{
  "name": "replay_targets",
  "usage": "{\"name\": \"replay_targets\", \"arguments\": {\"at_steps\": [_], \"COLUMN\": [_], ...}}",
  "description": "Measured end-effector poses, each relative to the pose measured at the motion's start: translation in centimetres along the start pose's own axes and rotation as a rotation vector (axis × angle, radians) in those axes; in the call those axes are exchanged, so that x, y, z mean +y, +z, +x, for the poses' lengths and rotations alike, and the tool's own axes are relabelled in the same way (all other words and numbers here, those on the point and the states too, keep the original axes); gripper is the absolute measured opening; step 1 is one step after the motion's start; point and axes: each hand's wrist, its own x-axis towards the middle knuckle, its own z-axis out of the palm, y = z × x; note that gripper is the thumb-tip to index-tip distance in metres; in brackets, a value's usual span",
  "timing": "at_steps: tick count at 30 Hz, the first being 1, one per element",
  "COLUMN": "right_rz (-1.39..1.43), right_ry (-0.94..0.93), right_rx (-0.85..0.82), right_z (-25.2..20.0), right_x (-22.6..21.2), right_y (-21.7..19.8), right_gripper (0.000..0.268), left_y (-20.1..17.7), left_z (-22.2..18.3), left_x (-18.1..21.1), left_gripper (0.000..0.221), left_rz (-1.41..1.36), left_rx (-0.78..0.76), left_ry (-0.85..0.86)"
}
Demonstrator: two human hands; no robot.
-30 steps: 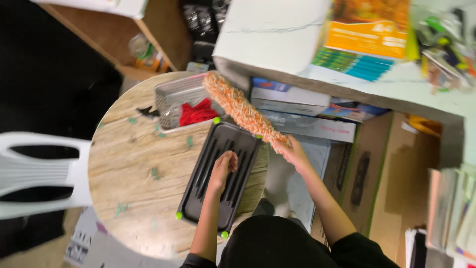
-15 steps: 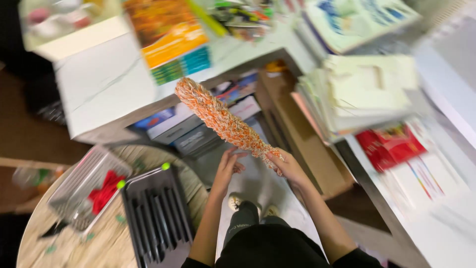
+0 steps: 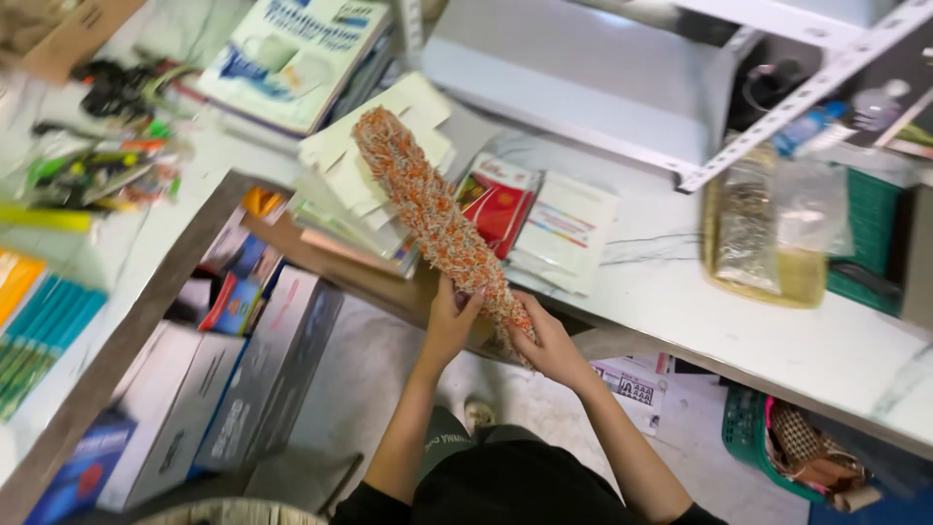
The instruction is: Dusting a storage shelf and wiping down packages of printing paper before organizing them.
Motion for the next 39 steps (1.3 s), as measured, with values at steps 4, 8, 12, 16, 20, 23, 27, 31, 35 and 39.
{"name": "replay_targets", "arguments": {"at_steps": [4,8,12,16,20,23,27,31,35,39], "right_rz": [-0.176,-0.162,-0.423,-0.561,-0.658,-0.791,-1.117,-0.772,-1.066,-0.678], "right_ry": [-0.187,0.049,-0.222,-0.137,-0.275,-0.167,-0.074,-0.292,0.072,0.028], "right_rx": [0.258,0.469,0.646,0.624,0.540,0.578,0.626,0.398,0.566,0.338], "right_z": [1.2,6.7,14.8,25.3,33.1,37.0,40.5,39.0,42.4,40.6], "right_x": [1.0,-2.3,-4.3,-7.5,-8.0,-6.8,-3.2,-7.9,-3.7,-13.5], "right_y": [-2.6,-5.9,-8.6,-9.9,-12.6,-15.6,-16.2,-18.2,-20.2,-17.9], "right_gripper": [0.060,0.053,0.050,0.050,0.044,0.027,0.014,0.028,0.015,0.022], "left_y": [1.8,1.7,0.2,-3.2,-6.1,-6.3,-5.1,-4.8,-4.1,-2.6], "left_z": [6.5,15.1,23.7,34.0,41.7,43.9,43.1,42.7,42.6,43.2], "left_x": [-2.0,2.7,9.8,12.6,14.4,15.2,15.5,15.0,14.2,13.3], "left_gripper": [0.054,0.049,0.031,0.019,0.034,0.048,0.054,0.065,0.064,0.048], "left_rz": [0.047,0.173,0.400,0.582,0.768,0.902,1.161,1.123,1.258,1.217], "left_rx": [-0.184,-0.395,-0.348,-0.207,0.019,0.085,-0.025,-0.039,-0.058,-0.041], "left_ry": [0.063,0.056,0.228,0.384,0.769,0.833,0.969,0.831,0.852,0.895]}}
